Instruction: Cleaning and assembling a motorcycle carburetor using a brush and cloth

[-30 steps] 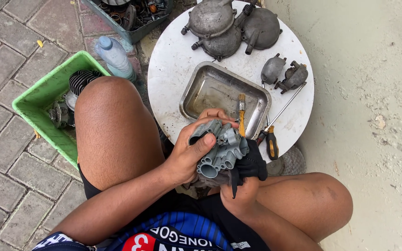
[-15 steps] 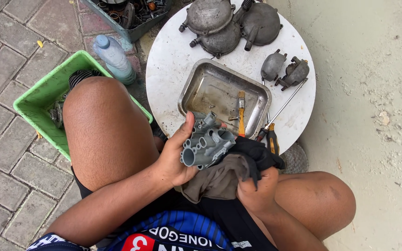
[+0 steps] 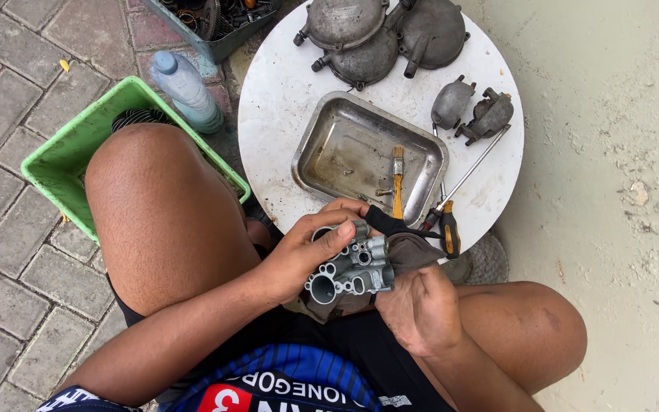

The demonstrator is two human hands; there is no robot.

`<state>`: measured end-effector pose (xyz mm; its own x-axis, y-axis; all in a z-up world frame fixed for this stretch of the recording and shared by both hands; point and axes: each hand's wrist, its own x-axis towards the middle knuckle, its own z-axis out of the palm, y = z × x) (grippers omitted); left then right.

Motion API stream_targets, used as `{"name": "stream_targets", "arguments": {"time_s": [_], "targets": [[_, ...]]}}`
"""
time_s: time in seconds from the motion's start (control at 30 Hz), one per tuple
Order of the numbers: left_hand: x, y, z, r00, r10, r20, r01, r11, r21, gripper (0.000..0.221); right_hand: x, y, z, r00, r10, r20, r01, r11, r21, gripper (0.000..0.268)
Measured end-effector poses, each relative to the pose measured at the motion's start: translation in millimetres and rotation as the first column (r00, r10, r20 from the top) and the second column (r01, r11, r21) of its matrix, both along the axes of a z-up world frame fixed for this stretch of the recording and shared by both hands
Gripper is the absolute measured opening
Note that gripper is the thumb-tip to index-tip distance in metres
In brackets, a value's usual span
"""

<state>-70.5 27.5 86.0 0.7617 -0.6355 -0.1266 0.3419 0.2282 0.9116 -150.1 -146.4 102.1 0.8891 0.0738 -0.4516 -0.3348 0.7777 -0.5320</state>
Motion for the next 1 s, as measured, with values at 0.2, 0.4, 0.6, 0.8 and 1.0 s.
{"name": "stream_targets", "arguments": {"time_s": [0.2,0.4,0.6,0.8,1.0], "targets": [[7,4,8,0.942,-0.174,0.286,0.151,0.983,0.100,0.052,-2,-6,-19,0.969,0.000,-0.246,-0.005,1.000,-0.022,0.051],[-5,-7,5,0.950,-0.120,0.288,0.084,0.988,0.132,0.084,6,-1,-29,0.950,-0.104,-0.296,0.107,0.994,-0.007,0.049],[-1,9,20,0.868,-0.428,0.250,0.332,0.876,0.350,0.106,8,-24,-24,0.999,-0.020,0.046,0.012,0.986,0.164,0.061],[-13,2,-3,0.781,-0.317,0.539,0.064,0.898,0.435,0.081,14,-34,-18,0.936,-0.297,-0.190,0.323,0.938,0.123,0.060],[-19,9,-35,0.700,-0.134,0.701,-0.205,0.903,0.377,0.057,13,-36,-30,0.957,-0.289,-0.002,0.282,0.936,0.212,0.060]]}}
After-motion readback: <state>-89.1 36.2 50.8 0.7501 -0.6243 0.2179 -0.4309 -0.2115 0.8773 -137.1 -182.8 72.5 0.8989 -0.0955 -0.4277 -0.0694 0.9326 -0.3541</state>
